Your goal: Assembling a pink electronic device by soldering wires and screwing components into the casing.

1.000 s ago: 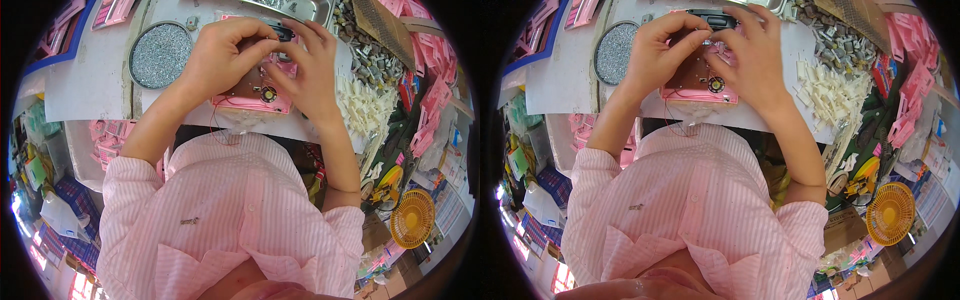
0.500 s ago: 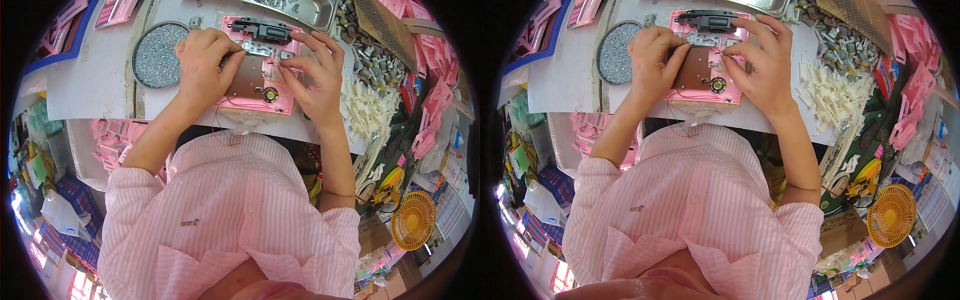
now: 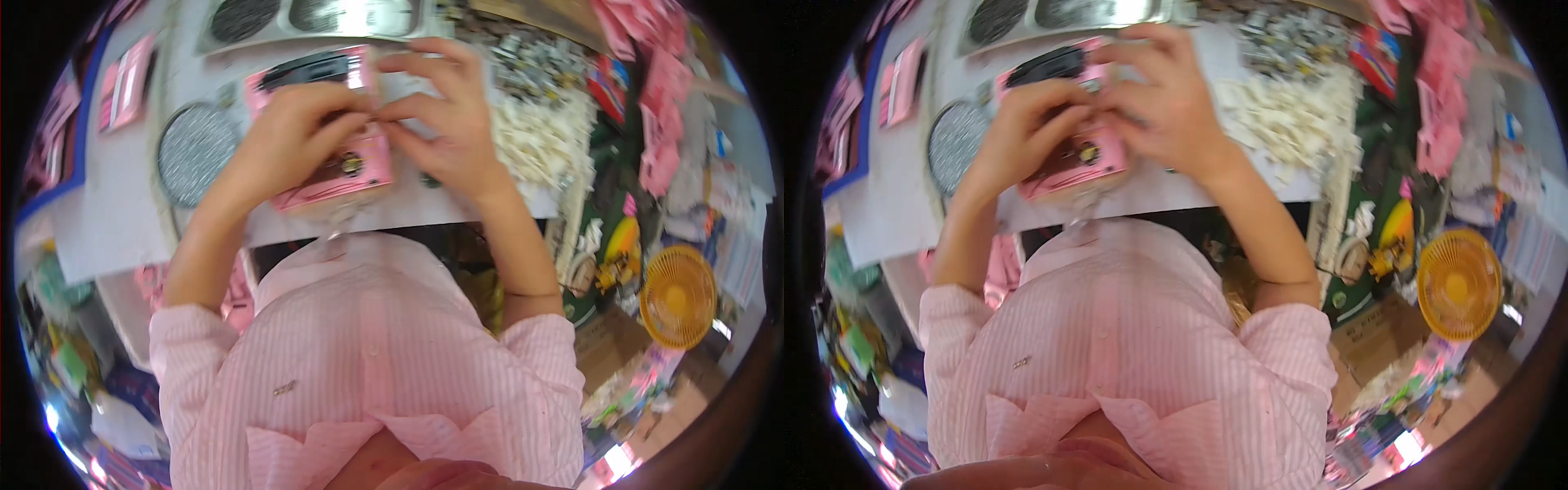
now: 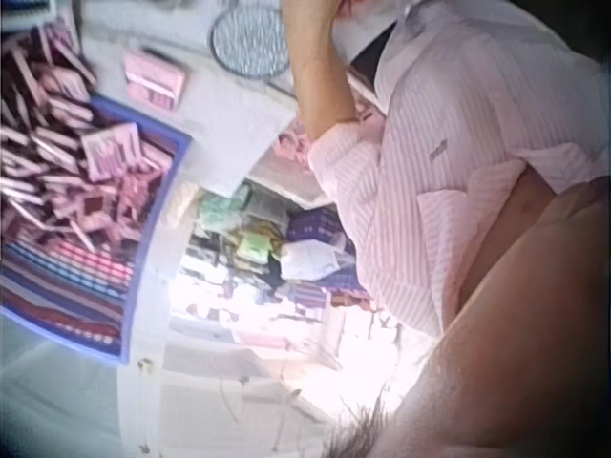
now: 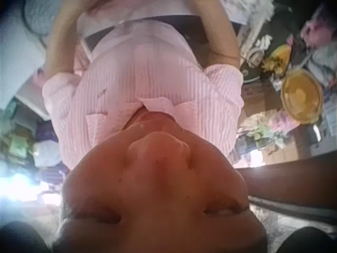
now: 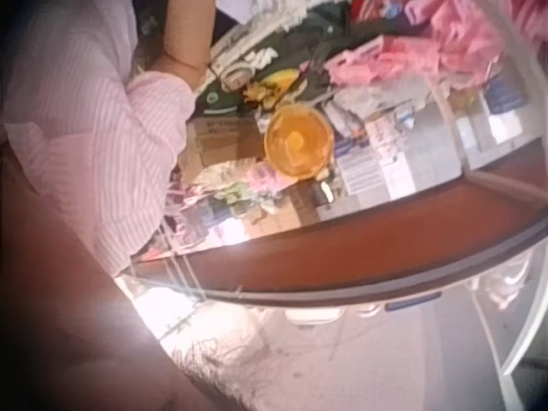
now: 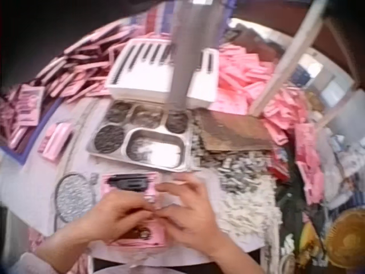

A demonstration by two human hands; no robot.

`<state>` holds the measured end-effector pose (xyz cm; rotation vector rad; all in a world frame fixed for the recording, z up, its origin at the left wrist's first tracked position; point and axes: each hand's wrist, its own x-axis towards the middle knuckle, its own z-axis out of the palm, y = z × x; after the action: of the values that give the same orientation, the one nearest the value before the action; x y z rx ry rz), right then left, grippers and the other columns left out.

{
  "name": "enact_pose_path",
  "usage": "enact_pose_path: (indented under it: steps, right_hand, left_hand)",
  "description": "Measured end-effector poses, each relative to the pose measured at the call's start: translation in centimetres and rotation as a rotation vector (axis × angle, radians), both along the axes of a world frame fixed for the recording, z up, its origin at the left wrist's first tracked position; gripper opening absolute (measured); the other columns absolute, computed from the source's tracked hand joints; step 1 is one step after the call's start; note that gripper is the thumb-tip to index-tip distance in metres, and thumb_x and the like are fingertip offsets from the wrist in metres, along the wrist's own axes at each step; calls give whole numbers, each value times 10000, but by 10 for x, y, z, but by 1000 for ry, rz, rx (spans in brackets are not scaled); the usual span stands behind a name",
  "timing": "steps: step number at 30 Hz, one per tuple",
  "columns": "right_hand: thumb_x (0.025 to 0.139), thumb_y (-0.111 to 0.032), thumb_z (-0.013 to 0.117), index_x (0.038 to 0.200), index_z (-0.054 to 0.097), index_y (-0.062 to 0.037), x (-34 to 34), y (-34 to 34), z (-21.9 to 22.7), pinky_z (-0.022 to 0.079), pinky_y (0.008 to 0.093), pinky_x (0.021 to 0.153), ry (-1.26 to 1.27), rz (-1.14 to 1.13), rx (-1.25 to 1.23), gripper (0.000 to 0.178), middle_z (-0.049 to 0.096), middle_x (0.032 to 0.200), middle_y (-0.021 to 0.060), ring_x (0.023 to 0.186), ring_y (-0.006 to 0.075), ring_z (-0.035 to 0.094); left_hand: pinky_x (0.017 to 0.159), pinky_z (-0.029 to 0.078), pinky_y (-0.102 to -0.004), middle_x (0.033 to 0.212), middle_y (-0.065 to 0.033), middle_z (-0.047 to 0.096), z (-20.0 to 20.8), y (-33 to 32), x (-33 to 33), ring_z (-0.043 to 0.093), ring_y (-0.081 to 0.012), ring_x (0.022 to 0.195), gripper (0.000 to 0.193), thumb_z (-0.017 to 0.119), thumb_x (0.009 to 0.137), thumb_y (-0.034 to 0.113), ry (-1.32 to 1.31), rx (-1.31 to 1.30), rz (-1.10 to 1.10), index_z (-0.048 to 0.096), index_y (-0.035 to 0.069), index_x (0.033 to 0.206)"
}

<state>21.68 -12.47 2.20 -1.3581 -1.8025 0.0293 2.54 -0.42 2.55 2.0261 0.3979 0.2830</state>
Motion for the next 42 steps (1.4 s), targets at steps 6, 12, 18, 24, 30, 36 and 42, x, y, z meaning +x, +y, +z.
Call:
enact_pose_path:
  steps: [6,12,18,24,30,36,42]
  right_hand:
    - [839,-87,758,957,713,-28,63,-95,-1,546,327,816,545,-522,-201,140,729,935,74,887,179,685]
    - [984,-283,654,865,554,-128,164,-256,-16,295,239,458,1652,-807,67,220,453,646,-34,532,85,350]
    - [970,-354,678,969,610,-77,158,-274,7,402,258,507,885,-1343,385,286,596,750,37,600,117,522]
    - [960,-265,661,970,617,-25,125,-305,46,385,258,546,846,-1135,638,244,546,742,31,618,119,481]
    - [908,-119,668,1020,598,5,39,-202,1,416,232,570,1032,-777,287,181,557,835,25,616,90,466]
    - [797,17,800,1034,631,7,-20,-87,-14,494,225,710,809,-439,-145,292,681,914,67,768,99,619]
    - [821,-63,835,1034,641,11,-26,-69,-31,469,207,674,783,-314,-145,297,684,888,56,742,77,594]
  left_hand:
    - [676,535,-233,874,-60,715,4,-11,-6,656,-91,740,114,621,958,24,17,-162,222,682,-30,1039]
    - [609,528,-241,797,-69,714,3,-20,-8,679,-99,666,104,653,923,17,-86,-75,298,677,-11,1021]
    - [656,530,-224,814,-33,704,10,-22,-9,663,-71,721,96,685,933,57,-86,5,307,681,-19,991]
    - [746,519,-338,904,-79,670,-6,-14,-9,660,-217,849,104,732,848,55,-221,421,331,698,8,934]
    - [820,416,-408,1006,-71,607,-33,-12,6,549,-288,919,140,772,760,139,-212,653,389,719,62,865]
    - [843,362,-428,1014,-4,587,-37,-13,8,523,-254,958,95,764,737,144,-199,607,425,690,107,785]
    - [832,345,-427,999,9,573,-41,-15,8,516,-241,947,98,763,737,148,-221,636,451,676,114,769]
